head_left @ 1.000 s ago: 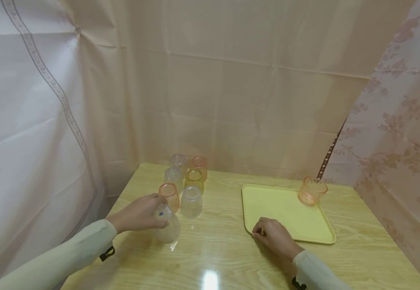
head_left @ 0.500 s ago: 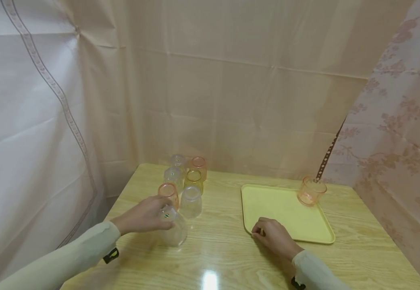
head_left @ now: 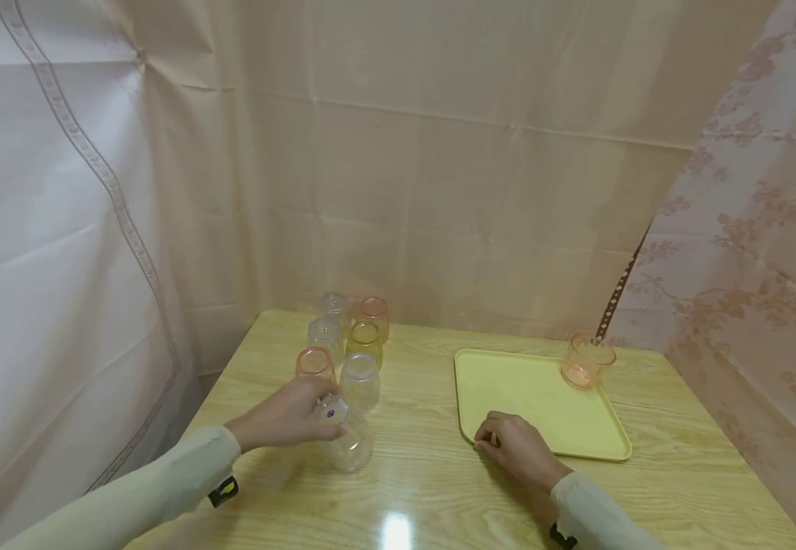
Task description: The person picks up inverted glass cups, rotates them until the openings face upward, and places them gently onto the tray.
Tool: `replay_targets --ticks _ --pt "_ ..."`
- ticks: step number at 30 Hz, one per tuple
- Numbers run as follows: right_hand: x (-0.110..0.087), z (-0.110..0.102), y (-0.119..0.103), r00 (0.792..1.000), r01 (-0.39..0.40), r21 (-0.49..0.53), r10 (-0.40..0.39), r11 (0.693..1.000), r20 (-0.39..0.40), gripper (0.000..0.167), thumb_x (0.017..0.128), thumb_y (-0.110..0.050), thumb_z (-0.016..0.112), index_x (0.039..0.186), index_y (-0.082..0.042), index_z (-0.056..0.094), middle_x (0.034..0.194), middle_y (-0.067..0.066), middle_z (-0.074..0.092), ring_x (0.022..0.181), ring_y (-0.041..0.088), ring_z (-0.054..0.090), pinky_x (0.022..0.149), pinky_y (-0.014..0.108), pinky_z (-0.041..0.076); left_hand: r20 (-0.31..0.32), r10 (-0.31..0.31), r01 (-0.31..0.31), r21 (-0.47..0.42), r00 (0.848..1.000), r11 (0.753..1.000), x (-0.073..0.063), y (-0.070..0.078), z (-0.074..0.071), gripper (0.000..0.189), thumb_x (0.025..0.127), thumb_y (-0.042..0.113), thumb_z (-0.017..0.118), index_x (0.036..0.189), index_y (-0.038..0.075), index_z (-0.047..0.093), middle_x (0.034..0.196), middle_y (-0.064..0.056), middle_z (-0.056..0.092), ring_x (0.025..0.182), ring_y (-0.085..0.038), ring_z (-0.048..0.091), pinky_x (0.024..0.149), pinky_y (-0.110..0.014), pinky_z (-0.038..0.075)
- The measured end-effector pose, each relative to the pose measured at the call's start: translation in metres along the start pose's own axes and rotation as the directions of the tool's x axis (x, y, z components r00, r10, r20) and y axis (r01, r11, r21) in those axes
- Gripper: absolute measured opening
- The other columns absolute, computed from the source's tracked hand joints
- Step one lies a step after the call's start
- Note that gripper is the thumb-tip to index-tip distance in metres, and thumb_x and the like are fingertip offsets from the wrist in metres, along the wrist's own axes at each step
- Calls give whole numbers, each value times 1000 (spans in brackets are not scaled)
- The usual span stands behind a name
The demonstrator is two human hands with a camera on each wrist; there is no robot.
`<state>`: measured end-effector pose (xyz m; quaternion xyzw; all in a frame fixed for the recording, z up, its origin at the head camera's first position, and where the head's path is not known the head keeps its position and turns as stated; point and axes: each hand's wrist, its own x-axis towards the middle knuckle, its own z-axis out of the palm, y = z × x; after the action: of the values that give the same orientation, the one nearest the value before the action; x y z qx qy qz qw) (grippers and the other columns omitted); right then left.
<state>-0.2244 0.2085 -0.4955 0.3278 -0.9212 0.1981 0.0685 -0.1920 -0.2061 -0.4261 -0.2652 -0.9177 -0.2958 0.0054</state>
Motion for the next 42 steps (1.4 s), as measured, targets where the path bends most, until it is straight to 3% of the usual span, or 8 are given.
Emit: replay_targets --ticks 9,14,23,27,37,42 --pt "0 0 -1 1000 -5 11 5 1000 5 7 87 -11 82 87 -15 77 83 -13 61 70 -2 55 60 22 49 3 21 -20 -60 1000 998 10 8 12 40 82 37 83 107 9 69 89 7 65 70 -6 57 58 -27 50" --pt "1 0 -1 1000 -2 -2 2 1000 -4 8 86 -11 83 86 -16 77 83 -14 62 70 -2 54 60 22 49 -1 25 -25 -75 1000 997 15 14 17 31 83 34 83 101 15 67 83 8 63 67 -6 56 56 -27 49" --pt "0 0 -2 1000 1 5 -1 1000 -2 8 86 -10 83 86 -16 77 83 -13 62 70 -2 54 60 22 49 0 -6 6 -91 1000 996 20 21 24 42 83 37 83 112 10 68 89 7 65 72 -8 57 58 -28 49" --pt "0 -1 -2 1000 -3 5 3 1000 -1 8 86 -11 83 87 -16 77 83 -13 62 70 -2 55 60 22 49 -11 -12 11 -91 1000 996 23 23 26 40 84 39 83 110 13 68 90 8 65 72 -8 57 58 -28 49" --pt "0 -2 -2 1000 -5 -4 5 1000 12 6 87 -13 83 87 -16 78 82 -15 61 70 -3 54 60 22 49 -26 -7 2 -198 1000 980 27 30 36 36 86 37 82 111 15 68 93 9 66 75 -11 63 60 -29 53" --pt "0 -1 -1 1000 7 -5 -7 1000 8 7 87 -13 83 86 -17 78 82 -15 62 70 -3 55 60 22 49 -39 -34 24 -223 999 974 29 34 41 39 86 39 82 114 17 67 95 8 66 75 -11 64 58 -29 53"
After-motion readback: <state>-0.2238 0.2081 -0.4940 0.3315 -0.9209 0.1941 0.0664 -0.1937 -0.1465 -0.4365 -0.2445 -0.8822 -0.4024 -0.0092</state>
